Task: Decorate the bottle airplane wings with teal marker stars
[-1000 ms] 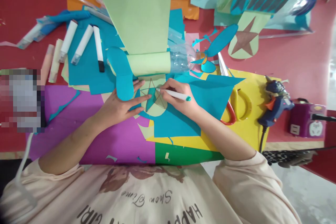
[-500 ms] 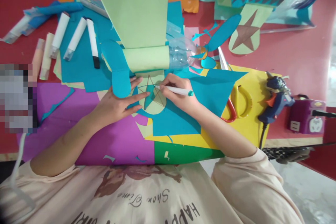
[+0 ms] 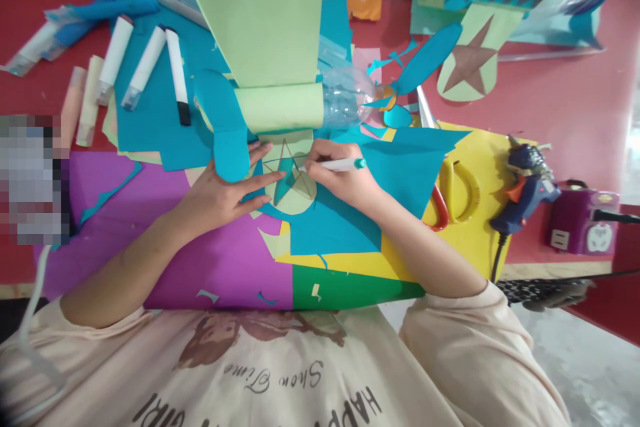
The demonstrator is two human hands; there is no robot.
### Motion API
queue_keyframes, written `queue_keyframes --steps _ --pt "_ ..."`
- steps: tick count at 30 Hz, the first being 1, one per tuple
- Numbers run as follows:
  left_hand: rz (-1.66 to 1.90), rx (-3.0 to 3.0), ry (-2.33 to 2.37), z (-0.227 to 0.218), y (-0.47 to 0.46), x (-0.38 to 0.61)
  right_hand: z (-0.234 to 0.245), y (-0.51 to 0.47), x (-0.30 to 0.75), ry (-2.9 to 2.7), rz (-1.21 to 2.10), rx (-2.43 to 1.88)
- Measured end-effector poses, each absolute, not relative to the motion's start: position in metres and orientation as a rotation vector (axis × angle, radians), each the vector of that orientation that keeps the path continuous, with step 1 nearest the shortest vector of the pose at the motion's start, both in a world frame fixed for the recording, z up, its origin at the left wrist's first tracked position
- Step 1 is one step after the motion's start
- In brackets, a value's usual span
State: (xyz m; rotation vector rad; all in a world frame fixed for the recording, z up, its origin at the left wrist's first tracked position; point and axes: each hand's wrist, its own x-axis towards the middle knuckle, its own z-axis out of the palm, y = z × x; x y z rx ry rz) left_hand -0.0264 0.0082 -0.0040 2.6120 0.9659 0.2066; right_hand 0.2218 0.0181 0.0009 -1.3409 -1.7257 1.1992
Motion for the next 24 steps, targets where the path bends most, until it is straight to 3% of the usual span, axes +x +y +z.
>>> queue_keyframes --steps 13,24 --pt "0.191 2.604 0.963 -0.004 0.008 -0.026 0.002 0.017 0.222 -1.562 1.295 -1.294" --pt "0.193 2.602 0.982 -0.005 0.008 -0.026 0.009 -0.018 0.219 -1.479 1.163 -1.396"
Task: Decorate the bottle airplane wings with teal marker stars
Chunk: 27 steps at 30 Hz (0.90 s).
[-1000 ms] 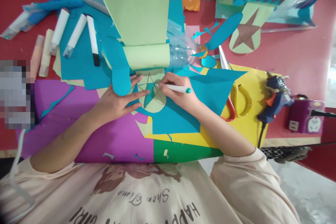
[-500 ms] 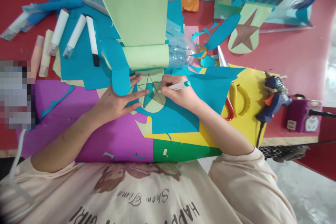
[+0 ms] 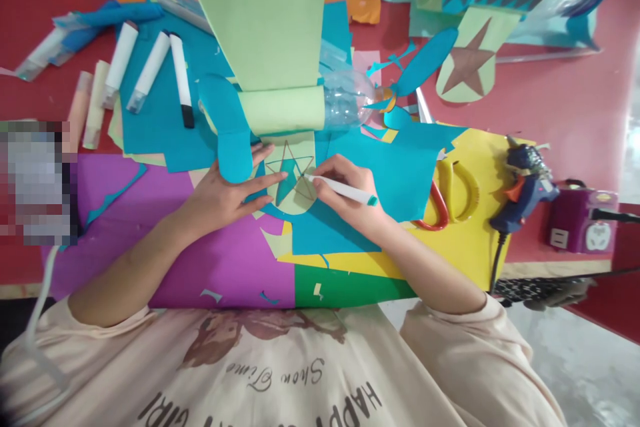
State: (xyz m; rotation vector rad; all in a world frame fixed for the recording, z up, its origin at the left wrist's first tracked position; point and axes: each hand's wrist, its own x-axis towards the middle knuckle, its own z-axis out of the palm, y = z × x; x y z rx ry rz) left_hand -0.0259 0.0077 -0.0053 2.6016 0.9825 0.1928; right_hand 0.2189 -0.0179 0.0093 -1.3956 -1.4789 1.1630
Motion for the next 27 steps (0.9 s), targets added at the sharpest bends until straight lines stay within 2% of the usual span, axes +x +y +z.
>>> queue_keyframes --steps 13,20,27 --pt "0.209 2.616 0.945 -0.002 0.008 -0.026 -0.01 -0.017 0.22 -1.681 0.981 -1.389" --pt "0.198 2.579 0.965 -0.003 0.007 -0.026 -0.008 -0.018 0.223 -1.883 0.988 -1.205" --pt "0.202 2.6 0.957 -0.005 0.008 -0.025 -0.011 -0.019 0.22 -1.717 0.906 -1.36"
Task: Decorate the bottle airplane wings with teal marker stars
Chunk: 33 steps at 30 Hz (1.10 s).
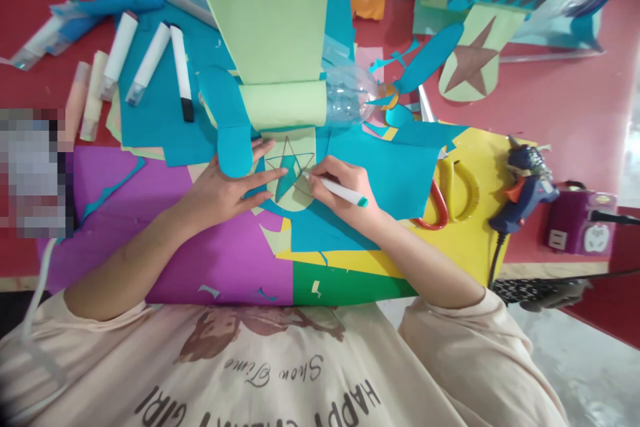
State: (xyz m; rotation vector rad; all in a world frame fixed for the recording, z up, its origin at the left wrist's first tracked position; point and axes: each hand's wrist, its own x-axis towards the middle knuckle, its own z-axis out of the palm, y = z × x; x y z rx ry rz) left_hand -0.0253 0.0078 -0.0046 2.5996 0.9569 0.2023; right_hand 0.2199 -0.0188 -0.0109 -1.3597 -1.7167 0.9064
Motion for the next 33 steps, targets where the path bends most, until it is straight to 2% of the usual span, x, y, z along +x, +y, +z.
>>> queue_keyframes --steps 17,28,33 --pt "0.198 2.592 0.979 -0.0018 0.0066 -0.0253 -0.008 -0.0178 0.2221 -1.819 1.018 -1.267" --pt "0.197 2.591 0.971 -0.0022 0.0072 -0.0242 -0.0102 -0.0189 0.2192 -1.68 0.966 -1.413" --pt "0.208 2.594 0.973 -0.0024 0.0069 -0.0241 -0.0088 -0.0172 0.2217 -1.79 1.028 -1.318"
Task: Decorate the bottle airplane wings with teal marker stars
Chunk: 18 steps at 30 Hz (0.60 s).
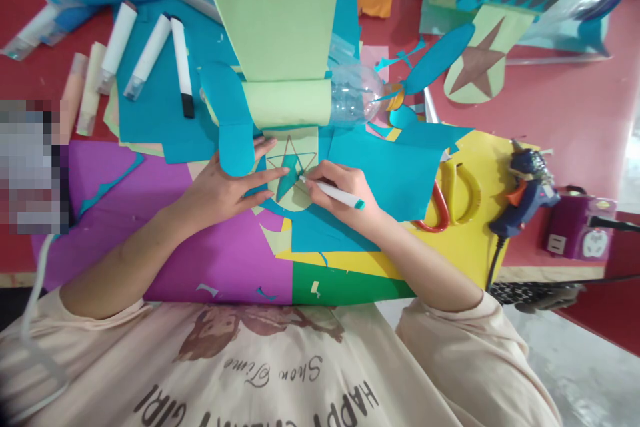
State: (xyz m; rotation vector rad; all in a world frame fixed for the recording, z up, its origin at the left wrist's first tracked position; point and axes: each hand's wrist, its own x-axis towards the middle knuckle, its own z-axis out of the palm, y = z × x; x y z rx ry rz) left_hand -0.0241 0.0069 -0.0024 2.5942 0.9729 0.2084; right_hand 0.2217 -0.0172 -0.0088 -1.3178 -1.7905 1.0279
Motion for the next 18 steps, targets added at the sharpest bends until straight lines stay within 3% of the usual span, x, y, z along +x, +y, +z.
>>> queue_keyframes --steps 18 --pt "0.229 2.636 0.952 -0.0029 0.0075 -0.0247 -0.0087 -0.0169 0.2208 -1.721 1.016 -1.309"
